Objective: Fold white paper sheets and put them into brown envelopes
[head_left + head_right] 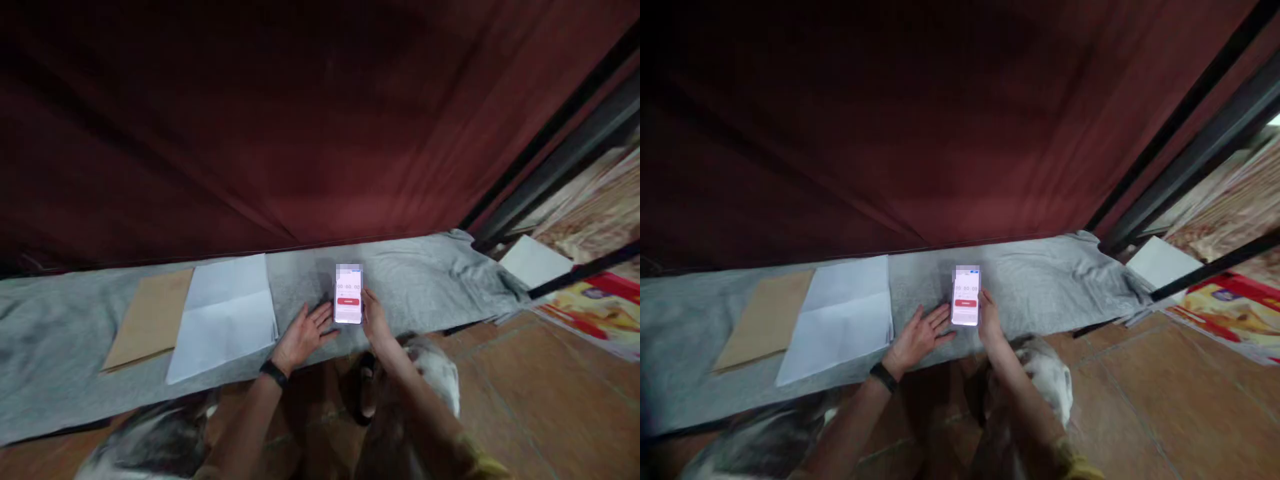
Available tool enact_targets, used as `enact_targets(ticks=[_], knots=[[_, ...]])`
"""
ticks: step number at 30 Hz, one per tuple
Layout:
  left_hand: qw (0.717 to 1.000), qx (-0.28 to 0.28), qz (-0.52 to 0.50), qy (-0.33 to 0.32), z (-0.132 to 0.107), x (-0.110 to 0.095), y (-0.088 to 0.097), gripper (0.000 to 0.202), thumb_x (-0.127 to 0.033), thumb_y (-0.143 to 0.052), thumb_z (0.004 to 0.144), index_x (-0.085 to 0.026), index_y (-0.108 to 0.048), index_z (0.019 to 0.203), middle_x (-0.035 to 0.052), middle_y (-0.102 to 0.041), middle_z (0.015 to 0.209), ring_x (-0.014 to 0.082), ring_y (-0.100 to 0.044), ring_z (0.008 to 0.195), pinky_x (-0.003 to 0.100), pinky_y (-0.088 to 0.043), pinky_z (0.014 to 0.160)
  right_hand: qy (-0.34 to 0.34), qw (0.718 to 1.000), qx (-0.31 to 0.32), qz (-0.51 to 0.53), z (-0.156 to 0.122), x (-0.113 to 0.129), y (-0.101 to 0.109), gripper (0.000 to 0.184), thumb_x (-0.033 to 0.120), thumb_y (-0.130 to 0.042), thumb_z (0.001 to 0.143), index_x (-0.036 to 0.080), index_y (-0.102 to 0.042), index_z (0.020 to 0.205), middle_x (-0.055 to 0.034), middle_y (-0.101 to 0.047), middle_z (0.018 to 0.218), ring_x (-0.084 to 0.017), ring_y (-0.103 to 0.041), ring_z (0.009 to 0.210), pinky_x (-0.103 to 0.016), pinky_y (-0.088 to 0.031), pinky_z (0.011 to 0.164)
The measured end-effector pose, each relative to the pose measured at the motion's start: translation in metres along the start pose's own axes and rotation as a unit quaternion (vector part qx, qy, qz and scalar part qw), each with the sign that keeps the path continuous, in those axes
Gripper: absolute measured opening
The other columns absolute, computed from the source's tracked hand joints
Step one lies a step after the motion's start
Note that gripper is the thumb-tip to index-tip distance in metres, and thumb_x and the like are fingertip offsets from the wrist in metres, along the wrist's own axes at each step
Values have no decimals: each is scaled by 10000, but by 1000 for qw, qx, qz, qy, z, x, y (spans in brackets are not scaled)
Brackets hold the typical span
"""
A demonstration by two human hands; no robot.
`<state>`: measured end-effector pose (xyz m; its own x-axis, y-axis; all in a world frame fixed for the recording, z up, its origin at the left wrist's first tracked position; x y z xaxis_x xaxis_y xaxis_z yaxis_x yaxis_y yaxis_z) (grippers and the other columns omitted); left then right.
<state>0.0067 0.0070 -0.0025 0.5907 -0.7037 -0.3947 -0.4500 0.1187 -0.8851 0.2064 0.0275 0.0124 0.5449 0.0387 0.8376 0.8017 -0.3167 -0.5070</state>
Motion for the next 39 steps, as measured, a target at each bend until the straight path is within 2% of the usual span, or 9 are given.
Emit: enact_targets(ticks=[6,11,15,18,20,25,28,34,39], knots=[[1000,6,1,3,0,-1,3,547,-516,-396,1027,-153,-571,1398,133,-428,1578,278,-292,1506,558,-237,1218,0,1000,-4,-1,-1,-2,-3,233,377,-756,715,236,-682,886,14,-754,772,-239,-731,815,-330,-578,694],[999,23,35,1,0,-1,1,532,-518,-363,1034,-173,-621,1345,108,-430,1582,263,-269,1519,537,-232,1219,7,1000,-11,-3,-1,-6,-5,231,395,-749,730,234,-686,883,4,-751,760,-242,-733,791,-334,-578,675],[996,23,84,0,0,-3,-5,537,-517,-278,1044,-243,-651,1316,56,-479,1552,244,-257,1528,553,-238,1204,14,1000,-5,0,2,-7,-7,250,386,-746,725,231,-682,911,1,-757,784,-243,-737,813,-330,-581,683],[993,15,114,1,-1,-4,-6,467,-461,-296,1038,-330,-669,1287,27,-568,1473,251,-264,1528,605,-233,1170,21,1000,1,-5,5,-7,-9,257,391,-749,719,233,-677,909,-4,-760,807,-251,-736,870,-334,-586,705],[993,11,119,-3,-1,-4,-5,443,-446,-314,1031,-357,-662,1289,22,-579,1459,255,-248,1533,623,-241,1153,22,1000,0,-15,7,-6,-10,257,404,-758,714,234,-671,887,-6,-755,794,-255,-734,885,-336,-587,704],[996,58,72,-14,-2,-1,1,504,-508,-306,1038,-264,-621,1345,55,-441,1578,224,-239,1536,560,-233,1205,22,999,8,-37,4,-4,-13,275,425,-768,714,230,-670,880,-12,-749,789,-244,-727,865,-328,-586,688],[998,56,30,-18,-2,0,4,514,-519,-381,1024,-207,-596,1372,93,-403,1599,234,-257,1527,522,-232,1226,19,999,10,-40,-1,-4,-14,283,430,-765,721,234,-675,904,-13,-750,792,-242,-728,862,-330,-591,688],[1000,18,-5,-8,-2,1,4,508,-489,-391,1034,-157,-611,1349,117,-442,1570,249,-298,1508,503,-269,1227,16,999,7,-30,-7,-7,-12,290,406,-750,730,230,-687,952,-13,-762,837,-246,-737,889,-341,-604,718],[1000,19,-10,0,0,1,6,514,-481,-421,1025,-140,-588,1372,137,-463,1550,262,-321,1497,493,-288,1219,17,1000,-1,-23,-6,-8,-9,284,412,-747,742,231,-670,947,-9,-759,794,-254,-741,898,-351,-609,733]])
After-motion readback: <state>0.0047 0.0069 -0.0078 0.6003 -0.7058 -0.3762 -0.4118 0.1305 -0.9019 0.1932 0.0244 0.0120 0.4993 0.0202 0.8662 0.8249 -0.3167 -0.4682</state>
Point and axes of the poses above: each hand's wrist, its own z-axis towards the middle knuckle, its own y-axis out of the back of the hand, x = y × z, the point moved 1 cm from there along z, towards the middle knuckle
